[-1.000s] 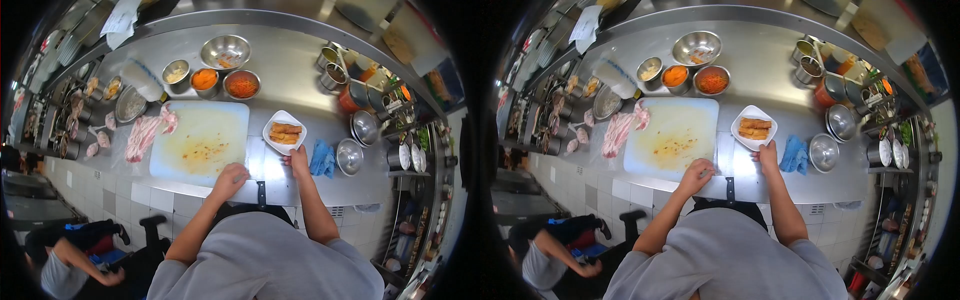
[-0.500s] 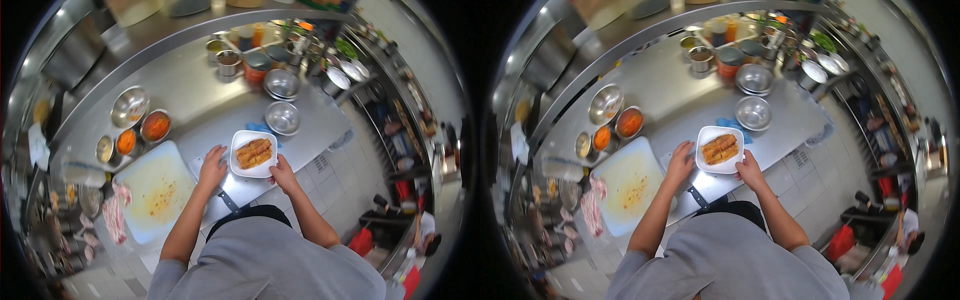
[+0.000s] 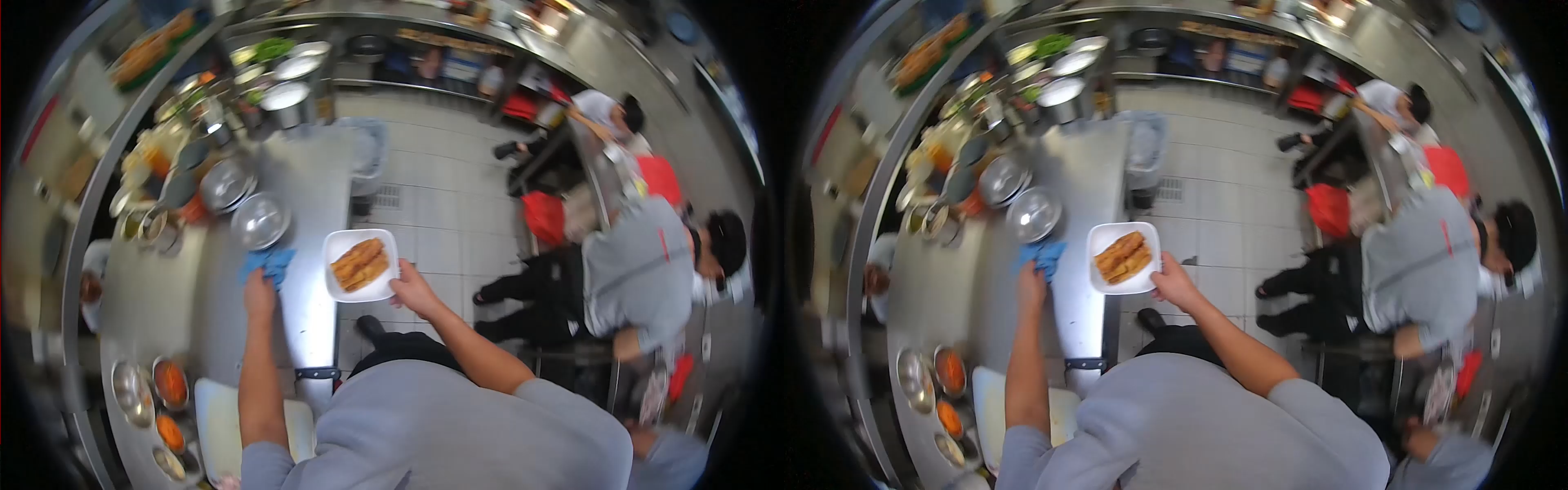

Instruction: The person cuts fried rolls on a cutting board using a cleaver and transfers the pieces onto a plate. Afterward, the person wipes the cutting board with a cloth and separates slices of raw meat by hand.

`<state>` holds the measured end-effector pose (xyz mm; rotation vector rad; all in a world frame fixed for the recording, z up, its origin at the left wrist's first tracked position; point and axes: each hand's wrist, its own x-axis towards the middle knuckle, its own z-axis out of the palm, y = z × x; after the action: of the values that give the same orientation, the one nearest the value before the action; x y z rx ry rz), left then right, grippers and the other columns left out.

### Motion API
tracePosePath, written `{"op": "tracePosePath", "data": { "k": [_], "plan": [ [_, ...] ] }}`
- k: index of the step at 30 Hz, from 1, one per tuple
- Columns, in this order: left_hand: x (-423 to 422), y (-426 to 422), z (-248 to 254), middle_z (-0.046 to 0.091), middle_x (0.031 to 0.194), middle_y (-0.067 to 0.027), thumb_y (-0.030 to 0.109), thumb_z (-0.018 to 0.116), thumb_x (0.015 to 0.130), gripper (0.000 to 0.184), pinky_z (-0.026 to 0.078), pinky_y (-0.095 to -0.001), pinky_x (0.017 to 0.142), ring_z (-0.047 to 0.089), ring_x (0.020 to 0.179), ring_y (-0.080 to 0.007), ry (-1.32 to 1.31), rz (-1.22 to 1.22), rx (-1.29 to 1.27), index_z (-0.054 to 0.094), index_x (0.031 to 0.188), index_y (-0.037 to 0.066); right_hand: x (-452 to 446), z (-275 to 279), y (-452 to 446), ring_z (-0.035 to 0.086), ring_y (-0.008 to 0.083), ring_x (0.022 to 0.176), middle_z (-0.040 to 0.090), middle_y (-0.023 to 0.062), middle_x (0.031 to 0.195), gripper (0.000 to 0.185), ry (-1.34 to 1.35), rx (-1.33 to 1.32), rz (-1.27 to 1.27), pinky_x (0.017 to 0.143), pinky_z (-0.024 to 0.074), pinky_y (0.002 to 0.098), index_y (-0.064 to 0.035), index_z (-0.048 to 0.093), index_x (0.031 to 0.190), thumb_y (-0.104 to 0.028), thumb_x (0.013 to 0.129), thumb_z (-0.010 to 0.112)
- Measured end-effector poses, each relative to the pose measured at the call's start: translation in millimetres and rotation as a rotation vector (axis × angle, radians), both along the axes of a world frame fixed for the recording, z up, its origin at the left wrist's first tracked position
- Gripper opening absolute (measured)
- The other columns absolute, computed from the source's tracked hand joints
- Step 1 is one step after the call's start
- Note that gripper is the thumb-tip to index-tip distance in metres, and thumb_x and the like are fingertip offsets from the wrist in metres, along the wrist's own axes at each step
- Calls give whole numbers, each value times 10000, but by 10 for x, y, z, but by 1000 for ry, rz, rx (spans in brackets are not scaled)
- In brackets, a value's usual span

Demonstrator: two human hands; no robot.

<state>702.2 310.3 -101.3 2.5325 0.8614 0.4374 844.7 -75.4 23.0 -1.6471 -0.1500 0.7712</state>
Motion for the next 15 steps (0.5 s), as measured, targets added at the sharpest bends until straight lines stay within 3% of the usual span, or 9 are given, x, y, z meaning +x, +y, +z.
{"op": "tracePosePath", "data": {
  "k": [5, 15],
  "plan": [
    [88, -156, 363, 711, 1166, -242, 249, 721, 962, 310, 534, -542, 870, 667, 1061, -475, 102, 46, -59, 646, 1174, 37, -58, -28, -331, 653, 156, 616, 656, 120, 904, 524, 24, 19, -127, 490, 535, 299, 41, 414, 1442, -66, 947, 549],
    [121, -13, 189, 722, 1041, -246, 300, 760, 946, 371, 523, -542, 821, 673, 979, -484, 62, 44, -100, 601, 1121, 15, -291, -64, -1175, 657, 172, 617, 650, 140, 909, 539, 42, 48, -447, 480, 525, 312, 76, 386, 1448, -75, 952, 535]
  ]
}}
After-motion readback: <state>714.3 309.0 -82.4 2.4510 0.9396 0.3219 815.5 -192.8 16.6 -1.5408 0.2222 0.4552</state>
